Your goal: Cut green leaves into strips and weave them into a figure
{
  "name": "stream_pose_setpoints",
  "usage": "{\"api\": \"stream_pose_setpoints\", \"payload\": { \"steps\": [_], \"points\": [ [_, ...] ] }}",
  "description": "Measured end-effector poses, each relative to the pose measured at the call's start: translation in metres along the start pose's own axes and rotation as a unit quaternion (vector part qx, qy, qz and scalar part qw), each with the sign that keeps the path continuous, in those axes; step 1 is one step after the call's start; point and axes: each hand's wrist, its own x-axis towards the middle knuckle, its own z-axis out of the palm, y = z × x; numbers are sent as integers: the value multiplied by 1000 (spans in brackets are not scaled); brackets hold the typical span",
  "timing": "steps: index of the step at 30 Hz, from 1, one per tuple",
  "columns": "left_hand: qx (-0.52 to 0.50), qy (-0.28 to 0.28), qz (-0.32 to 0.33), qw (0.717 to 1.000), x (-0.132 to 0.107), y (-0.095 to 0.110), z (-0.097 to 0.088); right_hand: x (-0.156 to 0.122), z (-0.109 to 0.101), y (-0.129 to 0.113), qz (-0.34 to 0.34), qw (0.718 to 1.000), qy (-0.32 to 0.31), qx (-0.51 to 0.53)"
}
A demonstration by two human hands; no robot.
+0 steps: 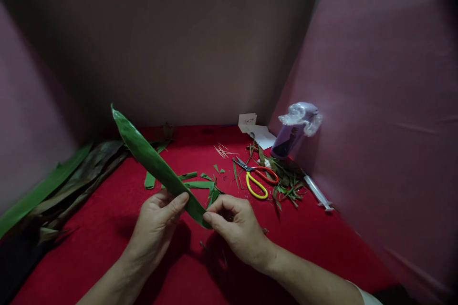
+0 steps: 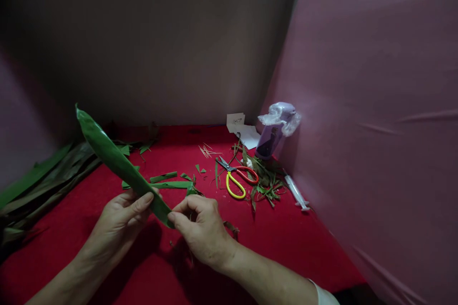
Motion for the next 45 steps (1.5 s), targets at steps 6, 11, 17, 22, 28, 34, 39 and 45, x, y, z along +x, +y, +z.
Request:
{"api": "stream_pose_setpoints", "payload": {
  "steps": [6, 11, 17, 22, 28, 34, 39, 45],
  "points": [
    [-20, -73, -67, 995, -3, -9, -2, 0, -1, 1, -33, 999, 19, -12],
    [38, -93, -69, 993, -5, -15, 0, -1, -2, 2, -118, 986, 34, -112],
    [63, -122, -3, 990, -3, -11, -3, -5, -7, -9, -168, 978, 16, -124],
    [55, -149, 33, 987, -2, -9, -4, -8, -7, -12, -208, 969, 18, -130],
    [71, -169, 51, 982, -2, -9, -7, -10, -6, -10, -238, 958, 26, -158],
    [67, -175, 49, 981, -3, -9, -6, -10, -7, -8, -264, 946, 32, -182],
    [65, -129, 0, 990, -5, -11, -3, -8, -5, -5, -246, 954, 53, -163],
    [87, -118, -37, 988, -5, -16, -3, -3, -4, -1, -203, 968, 39, -143]
  ]
}}
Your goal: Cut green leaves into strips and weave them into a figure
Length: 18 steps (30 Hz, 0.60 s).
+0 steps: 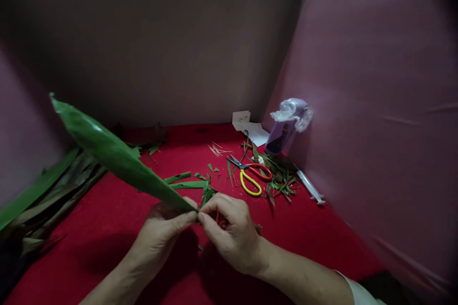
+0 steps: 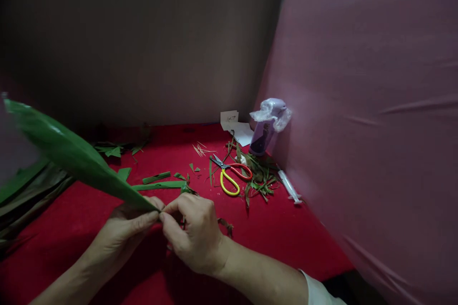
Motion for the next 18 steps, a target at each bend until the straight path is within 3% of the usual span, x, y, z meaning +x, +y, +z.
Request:
{"api": "stream_pose_setpoints", "payload": {
  "steps": [5, 18],
  "points": [
    [-21, 86, 4, 996, 3, 3, 1, 4, 1, 1, 89, 995, -41, 29],
    [-29, 58, 30, 997, 5, 6, -2, 3, 8, 5, 98, 993, -19, 70]
  ]
}}
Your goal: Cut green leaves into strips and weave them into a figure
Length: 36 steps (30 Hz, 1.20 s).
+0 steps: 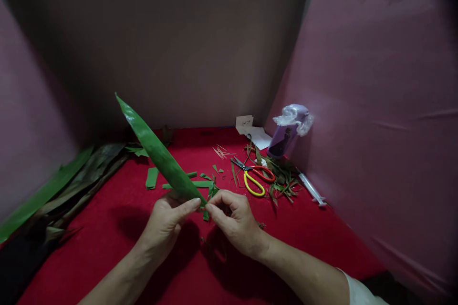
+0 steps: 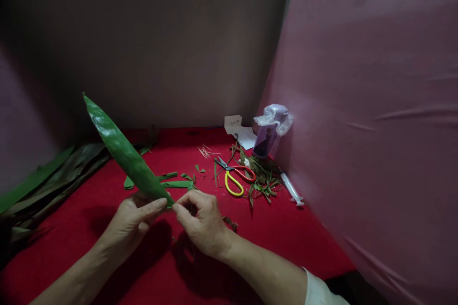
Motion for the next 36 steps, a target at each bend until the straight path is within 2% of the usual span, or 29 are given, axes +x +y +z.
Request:
{"api": "stream_pose_setpoints", "payload": {
  "steps": [5, 10, 17, 22, 24, 27, 29, 31, 32, 33, 34, 36],
  "points": [
    [-4, 20, 0, 1000, 1, -1, 0, 0, -2, -2, -9, 1000, -14, 6],
    [-19, 12, 5, 1000, 0, 1, -1, -1, -4, 0, -13, 999, -20, 25],
    [-6, 8, 3, 1000, -1, -1, -2, 0, -2, -4, -6, 1000, -16, 0],
    [10, 1, 7, 1000, -3, -3, -2, -3, 1, 0, -40, 999, 18, -21],
    [11, 3, 8, 1000, -3, -2, -1, -4, 1, 0, -51, 998, 11, -29],
    [-1, 12, 0, 1000, -3, -1, 0, 3, -7, 0, -47, 998, -2, -46],
    [-11, 23, -2, 1000, -2, 1, 0, 12, -21, 1, -22, 996, 25, -88],
    [-23, 36, -4, 999, -2, 3, 0, 24, -41, 4, -8, 982, 40, -184],
    [-28, 39, -5, 999, -1, 4, 0, 29, -53, 8, 1, 966, 28, -258],
    [-31, 40, -5, 999, -1, 5, -1, 33, -65, 12, 21, 938, 5, -346],
    [-32, 38, -4, 999, -1, 6, -1, 37, -76, 17, 52, 899, -19, -435],
    [-29, 35, -1, 999, -1, 7, -1, 39, -95, 27, 79, 874, -31, -478]
  ]
}}
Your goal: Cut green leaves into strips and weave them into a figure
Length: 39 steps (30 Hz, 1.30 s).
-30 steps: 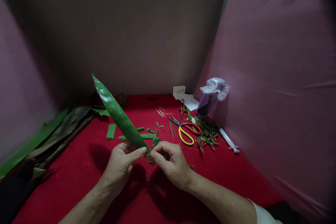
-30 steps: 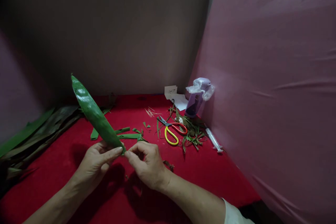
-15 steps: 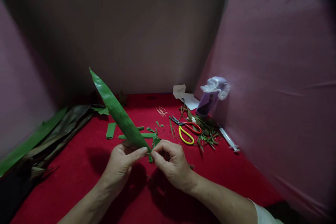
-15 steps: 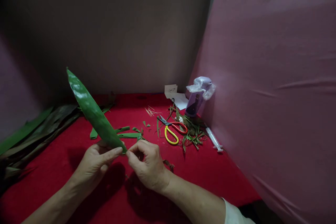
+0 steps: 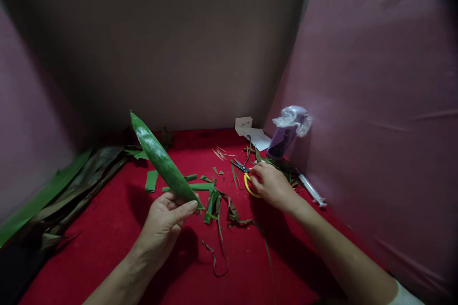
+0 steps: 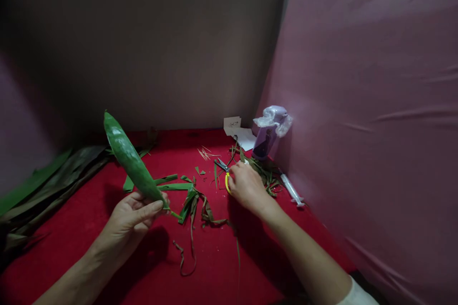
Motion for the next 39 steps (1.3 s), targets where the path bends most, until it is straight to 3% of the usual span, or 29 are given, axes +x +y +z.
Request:
{"api": "stream_pose_setpoints", "payload": {
  "steps": [4, 10, 17, 19, 21, 22, 25, 28, 32, 36, 39],
  "points": [
    [-1, -13, 6, 1000, 0, 2, -1, 2, 7, 25, 22, 998, -41, -48],
    [-38, -66, -27, 997, 0, 3, -5, 9, 15, 23, 22, 996, -79, -46],
    [-112, -171, -96, 974, -1, 8, -7, 6, -15, 6, 2, 1000, -24, 6],
    [-117, -175, -100, 972, -1, 10, -6, -4, -27, -2, -16, 996, -2, 84],
    [-116, -180, -102, 971, -2, 10, -6, -17, -35, -13, -25, 976, -32, 214],
    [-112, -182, -100, 972, -3, 10, -6, -25, -37, -18, -11, 955, -79, 284],
    [-87, -178, -91, 976, -4, 10, -7, -47, -39, -33, 16, 833, -275, 479],
    [-59, -162, -91, 981, -5, 11, -8, -60, -38, -40, 15, 774, -362, 519],
    [-39, -152, -86, 984, -6, 13, -7, -64, -42, -42, 44, 752, -407, 516],
    [-17, -151, -81, 985, -7, 15, -6, -61, -49, -43, 35, 765, -426, 482],
    [4, -184, -106, 977, -7, 15, -6, -59, -51, -43, 26, 774, -436, 459]
  ]
}}
